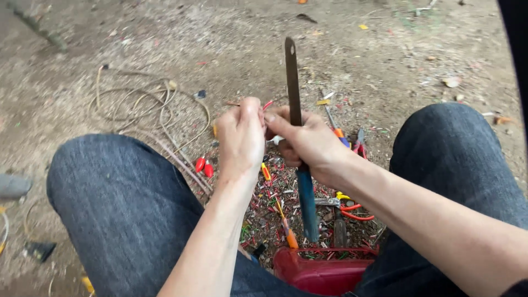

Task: Stripping insulation from electrical wires using a blade and twisting them together to connect a light bulb component.

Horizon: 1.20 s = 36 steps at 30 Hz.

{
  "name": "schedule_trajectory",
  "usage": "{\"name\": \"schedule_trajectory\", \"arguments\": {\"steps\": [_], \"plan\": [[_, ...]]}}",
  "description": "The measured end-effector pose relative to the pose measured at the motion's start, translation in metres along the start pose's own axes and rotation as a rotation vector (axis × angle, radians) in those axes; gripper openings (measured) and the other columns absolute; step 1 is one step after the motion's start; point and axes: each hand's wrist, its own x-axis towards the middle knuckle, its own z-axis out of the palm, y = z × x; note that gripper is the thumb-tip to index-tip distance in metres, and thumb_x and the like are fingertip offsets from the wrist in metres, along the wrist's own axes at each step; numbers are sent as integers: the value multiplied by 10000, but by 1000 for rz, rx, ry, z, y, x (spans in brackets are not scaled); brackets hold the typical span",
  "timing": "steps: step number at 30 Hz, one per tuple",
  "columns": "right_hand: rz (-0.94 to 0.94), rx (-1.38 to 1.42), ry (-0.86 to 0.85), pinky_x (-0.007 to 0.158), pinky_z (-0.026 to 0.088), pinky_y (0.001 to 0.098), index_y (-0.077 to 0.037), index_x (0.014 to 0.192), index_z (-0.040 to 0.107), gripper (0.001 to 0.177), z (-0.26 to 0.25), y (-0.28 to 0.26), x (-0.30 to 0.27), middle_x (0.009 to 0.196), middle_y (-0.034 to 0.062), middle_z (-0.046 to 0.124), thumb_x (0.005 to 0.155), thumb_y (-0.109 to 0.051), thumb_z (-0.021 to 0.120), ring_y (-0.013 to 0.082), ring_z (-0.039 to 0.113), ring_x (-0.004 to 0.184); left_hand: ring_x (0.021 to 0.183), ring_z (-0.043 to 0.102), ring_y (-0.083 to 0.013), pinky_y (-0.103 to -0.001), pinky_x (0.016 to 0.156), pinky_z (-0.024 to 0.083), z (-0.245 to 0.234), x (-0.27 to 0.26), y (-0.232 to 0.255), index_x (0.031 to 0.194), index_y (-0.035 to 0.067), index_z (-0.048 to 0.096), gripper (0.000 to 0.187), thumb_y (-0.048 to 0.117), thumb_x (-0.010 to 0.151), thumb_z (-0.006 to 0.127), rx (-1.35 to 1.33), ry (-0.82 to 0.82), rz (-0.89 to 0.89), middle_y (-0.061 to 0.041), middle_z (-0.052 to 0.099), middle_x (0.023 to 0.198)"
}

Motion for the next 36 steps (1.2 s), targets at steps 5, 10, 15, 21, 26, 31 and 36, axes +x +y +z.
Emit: {"name": "schedule_trajectory", "arguments": {"steps": [5, 10, 15, 21, 26, 31, 36], "plan": [[-29, -30, 26, 345, 267, 207, -41, 903, 712, 225, -7, 2, 4, 596, 34, 492, 966, -245, 782, 61, 333, 386, 578, 528, -145, -305, 566, 419, -9, -14, 26, 703, 134, 697, 412, 413, 962, 539, 133, -93, 30, -58, 634, 616], [42, 3, 26, 358, 289, 202, -73, 967, 729, 159, 1, -2, 3, 716, 87, 605, 961, -227, 766, 67, 370, 401, 616, 613, -186, -330, 638, 492, -12, -9, 22, 645, 123, 733, 374, 357, 881, 563, 188, -95, -15, -82, 677, 574], [76, 112, 24, 366, 285, 200, -87, 1071, 707, 243, 10, -15, -3, 770, 113, 656, 945, -289, 758, 72, 373, 408, 701, 645, -185, -342, 681, 510, -6, -4, 17, 725, 118, 721, 389, 363, 918, 489, 127, -52, -87, -70, 708, 683], [67, 31, 101, 380, 290, 189, -80, 951, 690, 214, -2, -6, 7, 749, 80, 631, 966, -279, 767, 53, 379, 418, 736, 659, -232, -344, 752, 520, -10, -19, 27, 699, 102, 713, 445, 292, 994, 440, 198, -160, 13, -104, 708, 686], [44, -32, 111, 369, 282, 202, -59, 906, 691, 267, -18, 13, 21, 717, 67, 592, 939, -294, 813, 58, 377, 413, 759, 699, -268, -400, 740, 538, -10, -8, 16, 765, 89, 763, 397, 316, 976, 514, 396, -123, 63, -129, 719, 693], [43, -44, 93, 398, 266, 204, -43, 886, 680, 285, -29, 18, 23, 665, 53, 535, 922, -282, 831, 68, 372, 435, 837, 719, -253, -395, 759, 539, -9, -3, 17, 869, 99, 772, 345, 418, 872, 642, 505, -62, -1, -84, 731, 755], [83, 29, 19, 374, 275, 226, -48, 927, 679, 223, -36, 19, 24, 680, 69, 593, 943, -233, 802, 80, 381, 416, 579, 685, -113, -226, 459, 586, -4, -14, 27, 980, -6, 778, 221, 169, 887, 679, 321, -101, -98, -119, 761, 740]]}}
